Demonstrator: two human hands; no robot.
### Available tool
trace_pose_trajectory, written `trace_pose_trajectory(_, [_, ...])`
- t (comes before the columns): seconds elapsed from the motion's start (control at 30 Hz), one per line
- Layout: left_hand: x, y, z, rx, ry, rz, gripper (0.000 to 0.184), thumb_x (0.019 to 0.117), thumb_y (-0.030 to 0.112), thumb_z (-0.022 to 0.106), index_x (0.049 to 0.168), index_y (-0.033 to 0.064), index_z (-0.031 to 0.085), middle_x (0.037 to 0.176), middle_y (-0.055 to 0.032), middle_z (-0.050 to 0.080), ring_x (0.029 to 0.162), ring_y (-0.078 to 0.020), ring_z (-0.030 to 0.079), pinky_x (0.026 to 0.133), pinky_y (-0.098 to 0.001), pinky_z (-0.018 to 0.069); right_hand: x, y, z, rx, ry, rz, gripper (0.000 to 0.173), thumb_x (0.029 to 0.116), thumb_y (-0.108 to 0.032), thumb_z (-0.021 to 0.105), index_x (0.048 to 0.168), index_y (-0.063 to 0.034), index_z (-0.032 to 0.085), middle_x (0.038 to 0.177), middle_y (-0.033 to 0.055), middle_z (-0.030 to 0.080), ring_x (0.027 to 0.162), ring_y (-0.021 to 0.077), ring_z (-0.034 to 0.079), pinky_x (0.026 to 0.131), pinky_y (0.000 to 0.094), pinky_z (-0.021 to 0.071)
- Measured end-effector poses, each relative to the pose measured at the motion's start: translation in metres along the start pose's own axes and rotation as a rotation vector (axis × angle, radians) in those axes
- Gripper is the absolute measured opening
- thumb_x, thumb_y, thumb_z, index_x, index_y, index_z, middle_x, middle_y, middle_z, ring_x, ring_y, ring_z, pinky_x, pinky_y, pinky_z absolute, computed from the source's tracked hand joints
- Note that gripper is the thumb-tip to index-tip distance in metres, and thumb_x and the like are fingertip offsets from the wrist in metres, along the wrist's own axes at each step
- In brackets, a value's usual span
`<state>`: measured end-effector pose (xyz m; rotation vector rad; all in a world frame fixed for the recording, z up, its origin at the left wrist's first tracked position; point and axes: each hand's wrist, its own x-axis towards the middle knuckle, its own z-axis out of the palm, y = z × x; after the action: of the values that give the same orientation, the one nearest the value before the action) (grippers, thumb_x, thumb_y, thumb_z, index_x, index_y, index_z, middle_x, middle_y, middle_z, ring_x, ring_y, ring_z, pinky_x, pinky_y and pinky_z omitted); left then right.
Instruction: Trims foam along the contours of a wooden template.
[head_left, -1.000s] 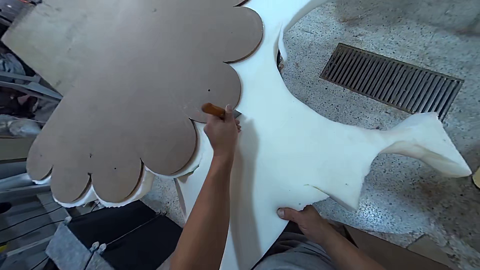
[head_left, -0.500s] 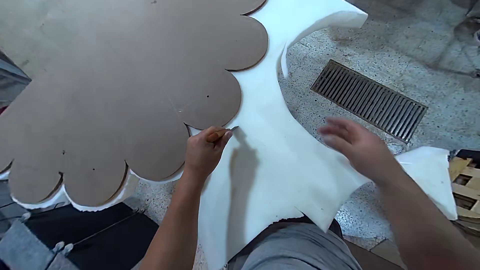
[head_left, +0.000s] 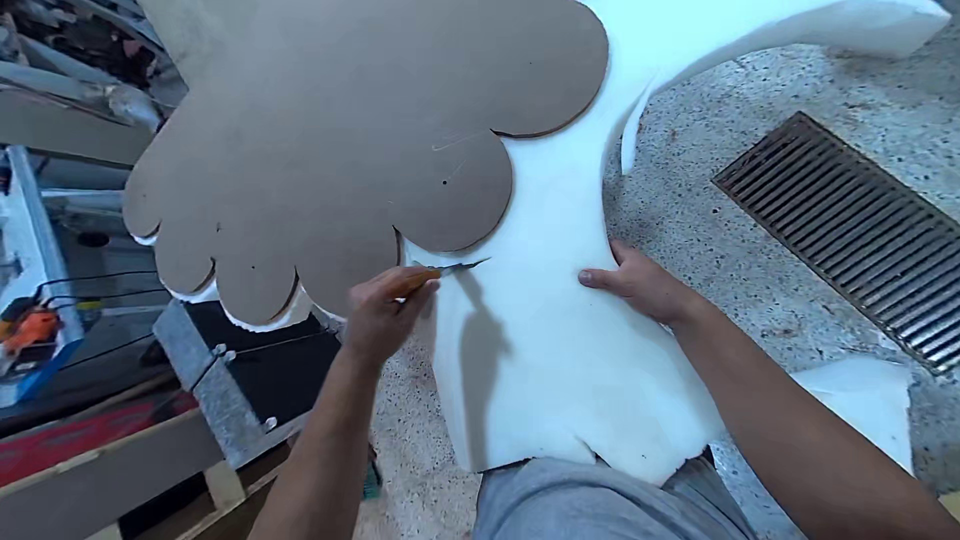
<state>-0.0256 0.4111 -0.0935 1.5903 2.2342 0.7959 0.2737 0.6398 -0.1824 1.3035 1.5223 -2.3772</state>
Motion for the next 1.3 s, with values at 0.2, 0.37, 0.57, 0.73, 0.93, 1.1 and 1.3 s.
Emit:
trace_pose_trajectory(0.2, [0.021,0.000,-0.011,0.088,-0.079,0.184,0.024,0.1005,0.028,0.066,0.108,0.0080,0.076,0.097,-0.0008,0.075,0.086,-0.0048,0.071,0.078,-0.0257,0.0612,0.003,0.007,0.002,0.057,0.025,-0.003,0.061,0.0914,-0.023,0.078,0.144,-0.0171,0.049,0.106,0.0130,0.074,0.082,0.0272,0.076,0.068,0.0434,0.0655])
trace_pose_trajectory(0.37, [0.015,-0.007,-0.001,0.096,-0.057,0.240,0.029,0.1001,0.030,0.066,0.109,0.0045,0.076,0.088,-0.0052,0.072,0.078,-0.0106,0.068,0.070,-0.0293,0.0591,0.004,0.016,0.008,0.087,0.079,0.020,0.058,0.0909,-0.021,0.078,0.141,-0.0163,0.050,0.103,0.0117,0.075,0.079,0.0255,0.076,0.066,0.0416,0.0657])
trace_pose_trajectory(0.57, [0.026,-0.033,0.009,0.029,-0.037,0.199,0.024,0.1023,0.025,0.065,0.106,0.0030,0.074,0.097,-0.0078,0.075,0.086,-0.0109,0.073,0.079,-0.0310,0.0625,0.011,0.019,0.010,0.105,0.061,-0.031,0.059,0.0892,-0.017,0.079,0.141,-0.0161,0.050,0.103,0.0098,0.075,0.079,0.0224,0.076,0.066,0.0385,0.0658])
trace_pose_trajectory(0.73, [0.038,0.009,-0.017,0.116,-0.103,0.295,0.030,0.1016,0.031,0.065,0.109,0.0035,0.075,0.088,-0.0069,0.071,0.079,-0.0125,0.067,0.069,-0.0310,0.0570,0.008,0.020,0.010,0.145,0.063,-0.032,0.058,0.0896,-0.014,0.078,0.141,-0.0153,0.050,0.104,0.0101,0.075,0.080,0.0219,0.076,0.066,0.0373,0.0659])
trace_pose_trajectory(0.93, [0.047,0.004,-0.005,0.085,-0.119,0.297,0.028,0.1019,0.030,0.064,0.107,0.0044,0.075,0.087,-0.0053,0.071,0.077,-0.0109,0.067,0.069,-0.0300,0.0571,0.009,0.020,0.008,0.147,0.053,-0.019,0.060,0.0890,-0.013,0.079,0.141,-0.0162,0.050,0.103,0.0103,0.075,0.079,0.0226,0.076,0.066,0.0379,0.0659])
trace_pose_trajectory(1.1, [0.045,0.012,0.006,0.039,-0.018,0.314,0.026,0.1008,0.028,0.067,0.105,0.0032,0.075,0.084,-0.0053,0.070,0.073,-0.0097,0.065,0.065,-0.0271,0.0548,0.009,0.020,0.009,0.159,0.040,-0.025,0.058,0.0891,-0.010,0.078,0.140,-0.0158,0.051,0.104,0.0099,0.074,0.080,0.0218,0.075,0.067,0.0372,0.0659])
trace_pose_trajectory(1.3, [0.041,0.024,-0.002,-0.003,-0.050,0.375,0.028,0.0985,0.028,0.071,0.113,0.0043,0.072,0.093,-0.0080,0.073,0.082,-0.0157,0.069,0.072,-0.0338,0.0589,0.006,0.016,0.006,0.168,0.017,0.006,0.061,0.0894,-0.012,0.078,0.143,-0.0180,0.050,0.105,0.0091,0.075,0.080,0.0214,0.075,0.066,0.0367,0.0657])
